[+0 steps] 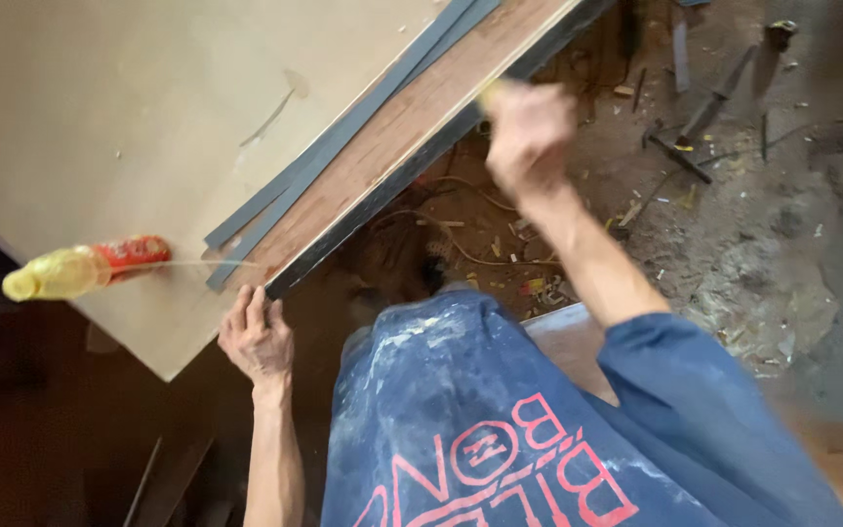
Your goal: The person applies wood glue to thin wooden strips and spreads it evenly with a red plastic spreader. They then press the strips onto a larger wooden board and smooth the glue along the edges using a yellow sponge. The process is repeated for multiple strips.
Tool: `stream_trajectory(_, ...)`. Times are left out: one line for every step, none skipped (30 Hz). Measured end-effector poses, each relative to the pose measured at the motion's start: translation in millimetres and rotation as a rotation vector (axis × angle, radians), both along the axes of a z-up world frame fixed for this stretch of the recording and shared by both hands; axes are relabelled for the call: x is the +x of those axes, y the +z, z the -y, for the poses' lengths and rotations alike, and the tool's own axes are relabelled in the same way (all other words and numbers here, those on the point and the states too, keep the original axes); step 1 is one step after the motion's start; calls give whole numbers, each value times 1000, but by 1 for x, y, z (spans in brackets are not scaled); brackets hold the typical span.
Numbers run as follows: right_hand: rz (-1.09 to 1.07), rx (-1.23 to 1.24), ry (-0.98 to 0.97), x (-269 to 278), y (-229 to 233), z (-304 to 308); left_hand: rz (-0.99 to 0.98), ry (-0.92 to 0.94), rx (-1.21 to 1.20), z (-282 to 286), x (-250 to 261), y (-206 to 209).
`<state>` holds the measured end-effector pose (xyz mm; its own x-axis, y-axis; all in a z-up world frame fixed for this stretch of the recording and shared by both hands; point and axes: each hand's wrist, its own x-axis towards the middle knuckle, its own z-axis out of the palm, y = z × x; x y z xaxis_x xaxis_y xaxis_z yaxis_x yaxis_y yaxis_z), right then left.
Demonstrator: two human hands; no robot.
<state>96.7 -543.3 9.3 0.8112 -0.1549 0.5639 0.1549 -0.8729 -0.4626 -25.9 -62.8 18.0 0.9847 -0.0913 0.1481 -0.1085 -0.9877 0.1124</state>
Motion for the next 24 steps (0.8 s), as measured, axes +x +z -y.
stream_trajectory(-30, 12, -91, 10, -9, 24, 5, -1, -19, 0, -2, -1)
stream_trajectory(-14, -59, -148, 20, -14, 41, 13, -2, -39, 0, -2, -3)
stream_trajectory(2, -130, -206, 24, -16, 48, 17, -2, -36, -1, -3, -3)
stream_trajectory(20, -204, -267, 27, -15, 54, 24, -5, -37, -1, -2, -5)
stream_trajectory(-97, -106, -176, 24, -15, 45, 31, -9, -37, -1, -1, -6)
stream_trajectory(-204, -689, -304, 10, -12, 21, 30, -19, -37, -3, -2, -4)
stream_trajectory(-317, -1273, -424, -6, -9, -7, 30, -28, -36, -5, -3, -2)
stream_trajectory(-203, -688, -98, -25, -5, -34, 38, -34, -40, -4, -2, -4)
stream_trajectory(-73, -101, 218, -35, 0, -48, 36, -33, -38, -3, -2, -5)
stream_trajectory(-110, 91, 180, -30, 3, -42, 32, -28, -30, -4, -3, -5)
stream_trajectory(-146, 284, 145, -26, 7, -38, 28, -23, -22, -4, 3, -9)
stream_trajectory(-193, 488, 122, -24, 10, -34, 32, -21, -18, -6, 0, -11)
stream_trajectory(-64, 274, -27, -17, 14, -24, 36, -20, -14, -9, -2, -13)
stream_trajectory(67, 57, -161, -10, 17, -19, 41, -15, -10, -11, -5, -15)
stream_trajectory(198, -161, -285, -8, 21, -21, 34, -9, -13, -13, -7, -16)
stream_trajectory(113, -111, -133, -5, 25, -21, 30, -6, -20, -12, -5, -19)
stream_trajectory(31, -62, 23, -7, 29, -28, 26, -3, -26, -12, -3, -20)
stream_trajectory(-50, -13, 183, -15, 31, -41, 18, 1, -27, -13, -3, -20)
stream_trajectory(-26, 51, 158, -23, 32, -49, 10, 4, -28, -13, -3, -19)
stream_trajectory(-4, 116, 139, -33, 32, -54, 1, 13, -26, -13, -7, -16)
stream_trajectory(19, 182, 120, -39, 30, -53, -5, -11, -29, -13, -5, -15)
stream_trajectory(17, 308, 30, -41, 26, -49, -25, -20, -24, -16, 1, -14)
stream_trajectory(12, 433, -62, -35, 20, -37, -45, -29, -19, -18, 9, -14)
stream_trajectory(-121, 364, -200, -34, 15, -16, -60, -33, -65, -20, 4, -12)
